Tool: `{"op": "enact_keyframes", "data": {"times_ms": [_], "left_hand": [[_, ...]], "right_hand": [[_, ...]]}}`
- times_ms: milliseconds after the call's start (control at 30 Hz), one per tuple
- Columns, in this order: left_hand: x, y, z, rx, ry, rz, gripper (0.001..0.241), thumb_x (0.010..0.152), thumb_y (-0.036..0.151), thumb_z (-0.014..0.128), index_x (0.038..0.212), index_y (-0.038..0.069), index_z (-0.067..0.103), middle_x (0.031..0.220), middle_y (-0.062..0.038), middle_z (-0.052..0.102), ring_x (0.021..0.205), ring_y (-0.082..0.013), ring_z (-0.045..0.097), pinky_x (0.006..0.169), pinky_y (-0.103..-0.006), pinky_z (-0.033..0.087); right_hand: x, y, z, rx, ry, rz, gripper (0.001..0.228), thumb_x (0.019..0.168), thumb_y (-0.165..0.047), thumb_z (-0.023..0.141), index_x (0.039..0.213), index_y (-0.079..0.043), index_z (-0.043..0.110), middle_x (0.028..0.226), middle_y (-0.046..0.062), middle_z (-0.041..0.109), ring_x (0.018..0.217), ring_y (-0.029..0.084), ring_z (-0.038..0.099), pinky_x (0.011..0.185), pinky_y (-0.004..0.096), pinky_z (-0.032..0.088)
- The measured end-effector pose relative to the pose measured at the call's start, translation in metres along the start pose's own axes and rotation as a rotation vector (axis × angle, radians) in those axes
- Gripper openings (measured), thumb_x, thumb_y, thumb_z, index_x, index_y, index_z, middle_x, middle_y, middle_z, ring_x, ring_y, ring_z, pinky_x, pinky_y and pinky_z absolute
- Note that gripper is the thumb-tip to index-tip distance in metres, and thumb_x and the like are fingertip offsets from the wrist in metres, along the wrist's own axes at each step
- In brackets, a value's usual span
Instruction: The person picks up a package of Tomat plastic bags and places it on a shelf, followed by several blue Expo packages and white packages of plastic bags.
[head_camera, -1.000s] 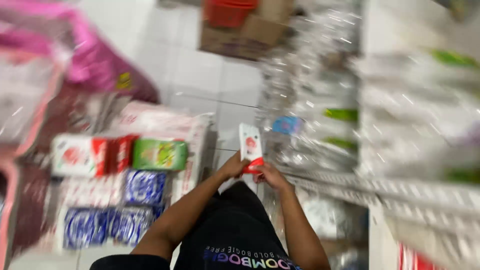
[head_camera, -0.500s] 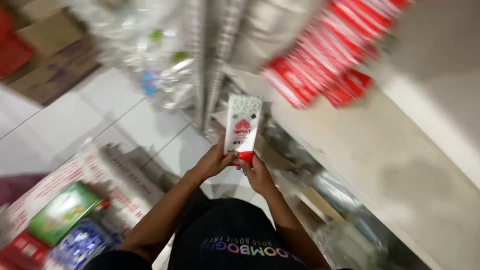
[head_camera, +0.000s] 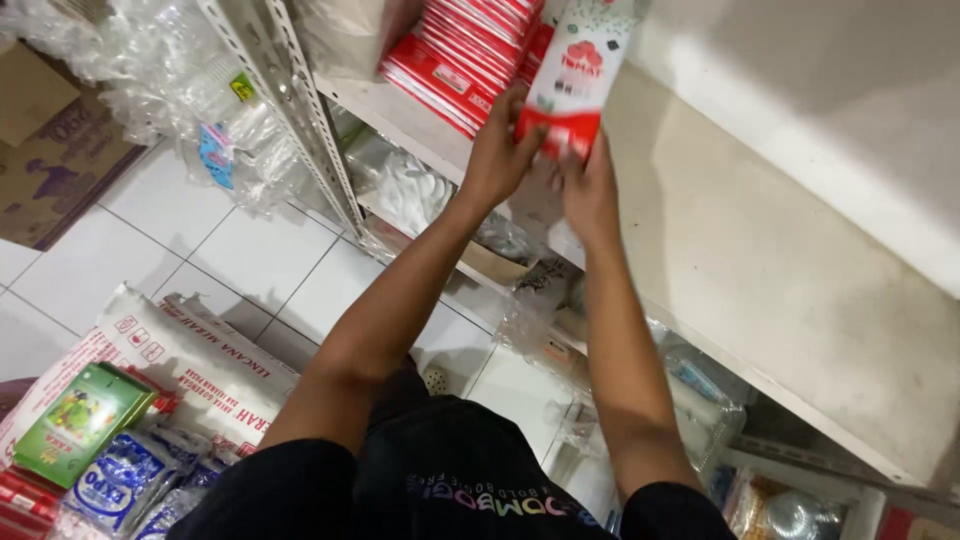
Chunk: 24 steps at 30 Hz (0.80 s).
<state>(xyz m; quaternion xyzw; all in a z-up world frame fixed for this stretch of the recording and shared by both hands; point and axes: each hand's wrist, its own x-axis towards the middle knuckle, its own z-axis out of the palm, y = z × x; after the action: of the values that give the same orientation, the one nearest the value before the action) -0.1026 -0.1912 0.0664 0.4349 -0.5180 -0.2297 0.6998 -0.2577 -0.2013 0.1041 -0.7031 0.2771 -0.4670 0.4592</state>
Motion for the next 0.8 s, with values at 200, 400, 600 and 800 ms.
{"op": "enact_keyframes", "data": {"times_ms": [200, 400, 600, 800], "left_hand": [[0.040, -0.027, 0.043, 0.120, 0.324, 0.149, 0.059, 0.095, 0.006, 0.066, 0.148, 0.001, 0.042, 0.137, -0.021, 0.051, 0.119, -0.0224, 0.061, 0.097, -0.0344, 0.059], [0.047, -0.038, 0.052, 0.260, 0.165, 0.191, 0.063, 0.091, 0.010, 0.074, 0.146, 0.003, 0.045, 0.143, -0.019, 0.052, 0.132, -0.0328, 0.053, 0.113, -0.0444, 0.046], [-0.066, -0.016, -0.018, -0.265, 0.113, -0.013, 0.050, 0.100, 0.018, 0.060, 0.146, 0.006, 0.047, 0.134, -0.013, 0.057, 0.104, -0.0218, 0.063, 0.093, -0.0337, 0.055], [-0.238, -0.095, -0.170, 0.147, 0.354, -0.478, 0.031, 0.096, 0.012, 0.063, 0.127, 0.004, 0.059, 0.115, -0.011, 0.065, 0.102, -0.0233, 0.066, 0.089, -0.0356, 0.055]], "right_hand": [[0.094, 0.015, -0.015, -0.415, 0.118, 0.055, 0.067, 0.103, -0.011, 0.064, 0.158, -0.001, 0.027, 0.078, 0.006, 0.068, 0.060, 0.010, 0.057, 0.055, 0.026, 0.048], [0.140, 0.103, -0.046, -0.165, 0.131, -0.022, 0.075, 0.105, -0.017, 0.075, 0.162, 0.004, 0.031, 0.098, 0.014, 0.072, 0.079, 0.011, 0.063, 0.068, 0.029, 0.052], [0.032, 0.056, -0.030, -0.145, 0.053, -0.153, 0.054, 0.113, -0.004, 0.058, 0.163, -0.006, 0.038, 0.115, 0.014, 0.068, 0.075, 0.014, 0.052, 0.068, 0.027, 0.050], [-0.092, 0.134, 0.116, -0.119, -0.365, 0.458, 0.020, 0.100, -0.023, 0.057, 0.109, -0.008, 0.064, 0.099, -0.002, 0.065, 0.075, 0.008, 0.057, 0.059, 0.026, 0.046]]}}
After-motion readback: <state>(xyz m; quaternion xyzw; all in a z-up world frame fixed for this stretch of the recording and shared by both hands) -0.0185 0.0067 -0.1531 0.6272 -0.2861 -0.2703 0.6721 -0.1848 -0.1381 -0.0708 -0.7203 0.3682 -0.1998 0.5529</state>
